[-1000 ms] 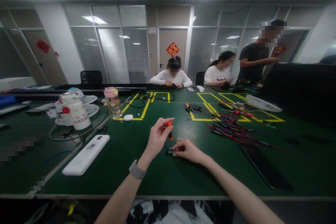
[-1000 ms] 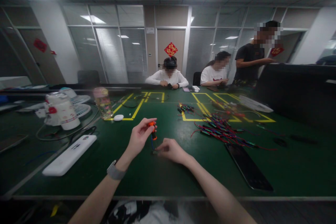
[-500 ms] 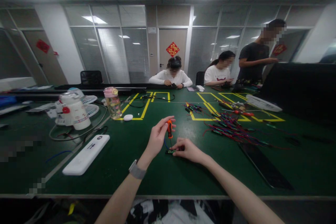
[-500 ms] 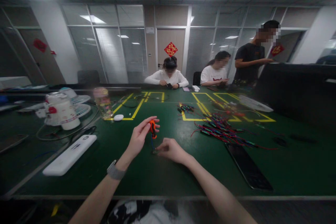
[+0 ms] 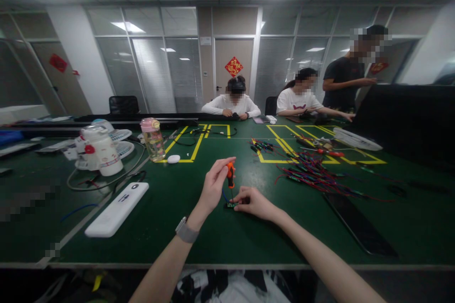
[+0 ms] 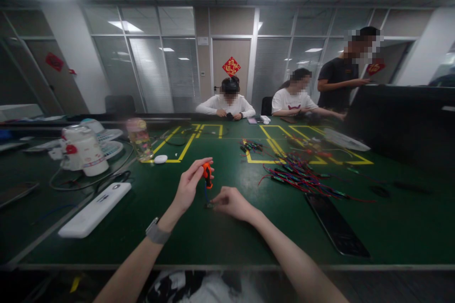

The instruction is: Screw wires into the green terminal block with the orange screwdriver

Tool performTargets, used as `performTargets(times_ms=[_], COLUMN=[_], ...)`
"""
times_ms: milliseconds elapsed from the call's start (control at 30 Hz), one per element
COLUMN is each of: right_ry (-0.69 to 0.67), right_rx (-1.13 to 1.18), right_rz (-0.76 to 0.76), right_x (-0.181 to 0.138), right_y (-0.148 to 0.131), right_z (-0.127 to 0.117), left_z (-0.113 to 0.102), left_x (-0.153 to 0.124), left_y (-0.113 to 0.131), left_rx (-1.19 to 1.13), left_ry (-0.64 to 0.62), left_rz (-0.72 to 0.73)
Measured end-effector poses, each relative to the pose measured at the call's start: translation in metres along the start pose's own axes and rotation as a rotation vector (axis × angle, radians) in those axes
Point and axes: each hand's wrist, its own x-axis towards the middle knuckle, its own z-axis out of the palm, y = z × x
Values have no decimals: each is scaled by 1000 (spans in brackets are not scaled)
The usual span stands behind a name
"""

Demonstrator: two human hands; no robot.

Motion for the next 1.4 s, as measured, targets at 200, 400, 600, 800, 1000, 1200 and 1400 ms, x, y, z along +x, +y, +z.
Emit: performTargets(times_ms=[200,400,600,800,1000,1200,1400], right_ry=[-3,-1,-3,2,-1,-2,-4], right_rx=[1,-14,0,-2,-7,-8,4], right_rz=[9,8,9,-5,-5,2,0], right_x=[0,0,0,1,0,0,0], right_y=[-2,-2,0,2,-1,-1,1], right_z=[-1,-1,0,0,-1,-1,-1], left_z=[0,0,2,3,-1,4,3], left_x=[1,3,1,0,1,-2,-1], left_y=[6,4,2,5,3,2,3], left_rx=[-42,72,55,-8,173,132,90], left_ry=[16,91,40,-11,133,39,43], left_rz=[-40,47,42,-1,93,98,74])
